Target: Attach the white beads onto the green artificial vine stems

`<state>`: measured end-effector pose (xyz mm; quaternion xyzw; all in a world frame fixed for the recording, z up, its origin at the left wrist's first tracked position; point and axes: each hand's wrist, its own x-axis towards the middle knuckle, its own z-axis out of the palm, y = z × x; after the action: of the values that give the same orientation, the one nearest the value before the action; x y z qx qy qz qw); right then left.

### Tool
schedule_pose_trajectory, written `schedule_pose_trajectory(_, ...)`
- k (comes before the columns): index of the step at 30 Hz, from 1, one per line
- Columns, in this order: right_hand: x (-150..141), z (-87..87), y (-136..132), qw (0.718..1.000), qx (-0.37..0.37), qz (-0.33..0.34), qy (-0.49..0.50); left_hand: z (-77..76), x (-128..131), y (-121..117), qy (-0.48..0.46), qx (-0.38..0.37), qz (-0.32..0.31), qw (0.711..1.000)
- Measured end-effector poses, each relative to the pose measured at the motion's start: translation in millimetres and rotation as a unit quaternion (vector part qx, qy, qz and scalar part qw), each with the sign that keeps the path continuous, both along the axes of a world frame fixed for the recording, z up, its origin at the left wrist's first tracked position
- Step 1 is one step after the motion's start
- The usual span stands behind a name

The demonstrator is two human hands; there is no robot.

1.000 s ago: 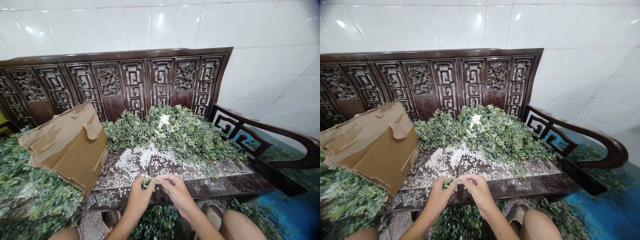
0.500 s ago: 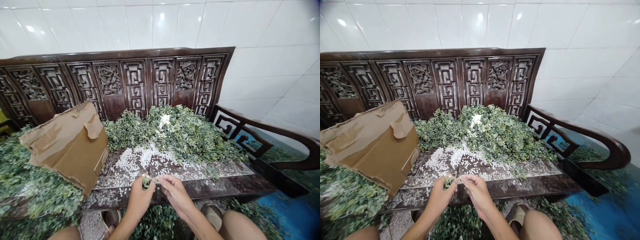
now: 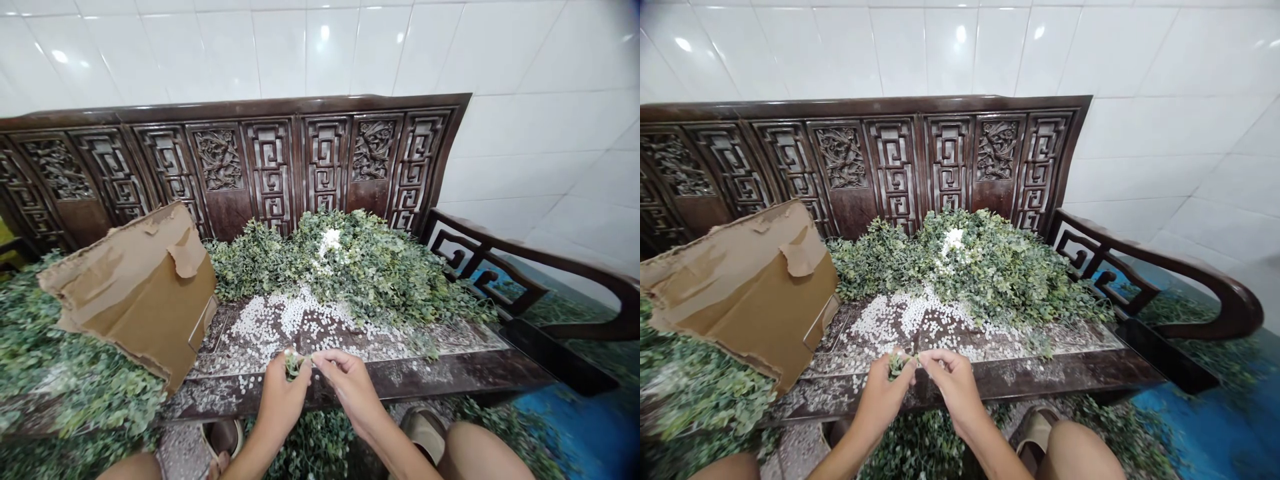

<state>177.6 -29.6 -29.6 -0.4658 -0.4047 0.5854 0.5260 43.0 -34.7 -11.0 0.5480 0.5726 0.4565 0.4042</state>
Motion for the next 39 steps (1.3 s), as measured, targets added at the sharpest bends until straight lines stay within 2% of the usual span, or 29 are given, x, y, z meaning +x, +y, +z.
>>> schedule_pose_trajectory(3, 3.1, 5.1, 1.1, 0.997, 0.042, 0.009, -0.069, -0.2, -0.2, 0.7, -0.022, -0.016, 0.001, 1.0)
schedule_pose_trajectory(6, 1.4, 8.8, 0.1, 0.994, 0.06, 0.007, -0.086, 0.5, -0.2, 2.7, -0.047, -0.032, -0.001, 0.998)
schedule_pose_trajectory(8, -2.1, 4.3, -0.4, 0.998, 0.037, -0.006, -0.043, 0.2, 0.2, 4.4, -0.064, -0.049, -0.009, 0.997)
schedule_pose_trajectory(10, -4.6, -7.2, 1.3, 0.998, -0.019, -0.027, 0.053, -0.7, 0.7, 4.9, -0.076, -0.067, -0.032, 0.994)
schedule_pose_trajectory(13, -0.6, -29.6, 7.5, 0.974, -0.109, -0.085, 0.182, -1.0, -0.2, 0.4, -0.049, -0.104, -0.07, 0.991)
schedule_pose_trajectory(15, 7.1, -39.4, 11.8, 0.962, -0.14, -0.112, 0.204, 0.8, -2.8, -5.7, 0.003, -0.13, -0.111, 0.985)
schedule_pose_trajectory(18, 19.5, -39.4, 14.9, 0.959, -0.119, -0.117, 0.227, 5.1, -8.2, -14.2, 0.088, -0.18, -0.216, 0.956)
schedule_pose_trajectory(21, 25.3, -30.1, 15.4, 0.956, -0.099, -0.143, 0.238, 4.4, -11.1, -16.9, 0.155, -0.254, -0.307, 0.904)
schedule_pose_trajectory(23, 25.2, -26.7, 15.6, 0.954, -0.111, -0.166, 0.224, -0.5, -11.2, -15.8, 0.182, -0.284, -0.362, 0.869)
schedule_pose_trajectory(25, 23.7, -28.0, 16.2, 0.954, -0.125, -0.174, 0.21, -6.8, -10.8, -12.5, 0.2, -0.274, -0.414, 0.845)
schedule_pose_trajectory(27, 22.3, -33.2, 17.9, 0.959, -0.141, -0.162, 0.185, -11.1, -11.6, -4.6, 0.218, -0.231, -0.446, 0.837)
schedule_pose_trajectory(29, 21.6, -40.1, 21.6, 0.966, -0.17, -0.139, 0.133, -11.4, -14.6, 12.2, 0.247, -0.194, -0.441, 0.841)
schedule_pose_trajectory(32, 20.6, -50.0, 31.9, 0.979, -0.186, -0.069, -0.036, -7.0, -24.1, 60.6, 0.334, -0.188, -0.337, 0.86)
schedule_pose_trajectory(35, 18.4, -57.4, 46.5, 0.973, -0.102, -0.002, -0.206, -5.3, -37.8, 126.2, 0.402, -0.122, -0.236, 0.876)
schedule_pose_trajectory(37, 16.7, -61.3, 57.7, 0.965, -0.049, 0.004, -0.258, -8.8, -46.3, 165.4, 0.449, -0.071, -0.17, 0.874)
schedule_pose_trajectory(39, 14.6, -64.6, 69.8, 0.957, -0.017, 0.0, -0.291, -15.5, -51.7, 193.4, 0.488, -0.029, -0.123, 0.864)
